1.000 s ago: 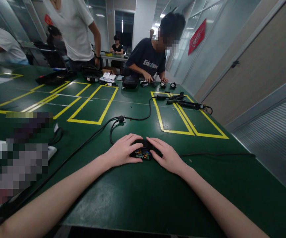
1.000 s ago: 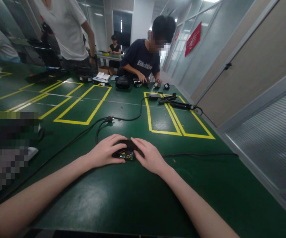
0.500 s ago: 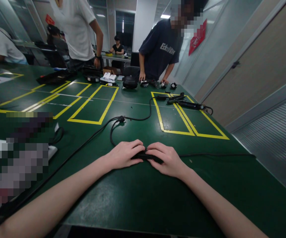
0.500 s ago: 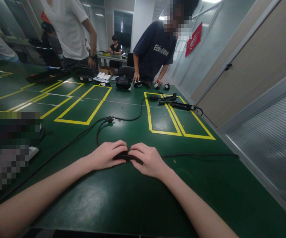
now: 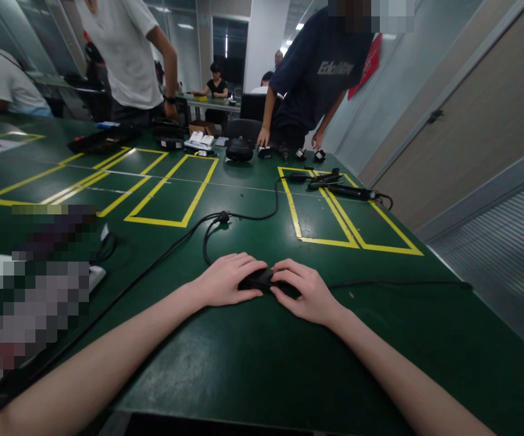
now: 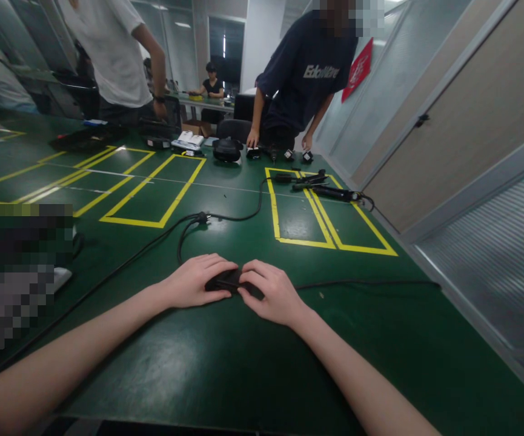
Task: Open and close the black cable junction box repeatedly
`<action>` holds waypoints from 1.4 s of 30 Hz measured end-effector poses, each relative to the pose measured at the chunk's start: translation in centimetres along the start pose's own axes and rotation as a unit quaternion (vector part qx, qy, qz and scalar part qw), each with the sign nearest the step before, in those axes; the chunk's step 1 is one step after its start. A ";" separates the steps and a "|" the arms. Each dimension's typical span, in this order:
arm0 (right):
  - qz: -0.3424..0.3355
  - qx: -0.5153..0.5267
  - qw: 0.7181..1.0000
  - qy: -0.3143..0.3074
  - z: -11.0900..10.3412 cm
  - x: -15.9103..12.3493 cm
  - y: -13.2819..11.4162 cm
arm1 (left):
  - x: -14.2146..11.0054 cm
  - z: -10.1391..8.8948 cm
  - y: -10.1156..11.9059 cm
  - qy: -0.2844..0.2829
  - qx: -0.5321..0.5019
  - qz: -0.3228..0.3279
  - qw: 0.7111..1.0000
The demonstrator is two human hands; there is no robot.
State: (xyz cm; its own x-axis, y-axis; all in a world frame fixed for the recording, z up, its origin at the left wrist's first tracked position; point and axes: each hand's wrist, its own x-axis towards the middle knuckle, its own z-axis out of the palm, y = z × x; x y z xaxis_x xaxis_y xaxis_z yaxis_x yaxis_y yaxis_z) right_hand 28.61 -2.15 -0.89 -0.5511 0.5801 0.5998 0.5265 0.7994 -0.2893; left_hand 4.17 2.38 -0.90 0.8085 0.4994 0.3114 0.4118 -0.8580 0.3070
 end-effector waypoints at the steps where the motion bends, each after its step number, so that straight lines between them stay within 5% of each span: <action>1: 0.005 0.005 1.000 0.007 -0.1 0.0 0.0 | 0.0 0.0 0.0 0.001 -0.003 -0.003 1.000; 15: 0.034 0.065 0.994 -0.076 -0.4 -0.1 0.1 | 0.1 -0.4 0.0 -0.001 -0.016 0.002 1.000; 23: 0.007 -0.033 0.993 -0.114 0.1 -0.4 0.4 | 0.5 -0.1 0.8 -0.014 0.007 -0.007 1.000; 32: -0.023 -0.067 0.991 -0.115 -0.2 -0.3 0.4 | 0.9 -0.1 2.1 -0.037 0.037 -0.059 0.997; 42: 0.033 0.018 0.993 -0.116 -1.0 0.0 -0.1 | 1.2 0.4 1.9 -0.061 0.086 -0.040 0.994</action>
State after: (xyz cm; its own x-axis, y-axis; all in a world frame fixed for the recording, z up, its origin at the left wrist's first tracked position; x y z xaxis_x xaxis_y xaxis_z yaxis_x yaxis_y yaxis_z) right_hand 29.21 -2.38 -0.18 -0.6528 0.6478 0.3927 0.5444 0.7616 -0.3515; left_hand 6.07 1.26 -0.29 0.8110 0.5574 0.1779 0.5339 -0.8294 0.1644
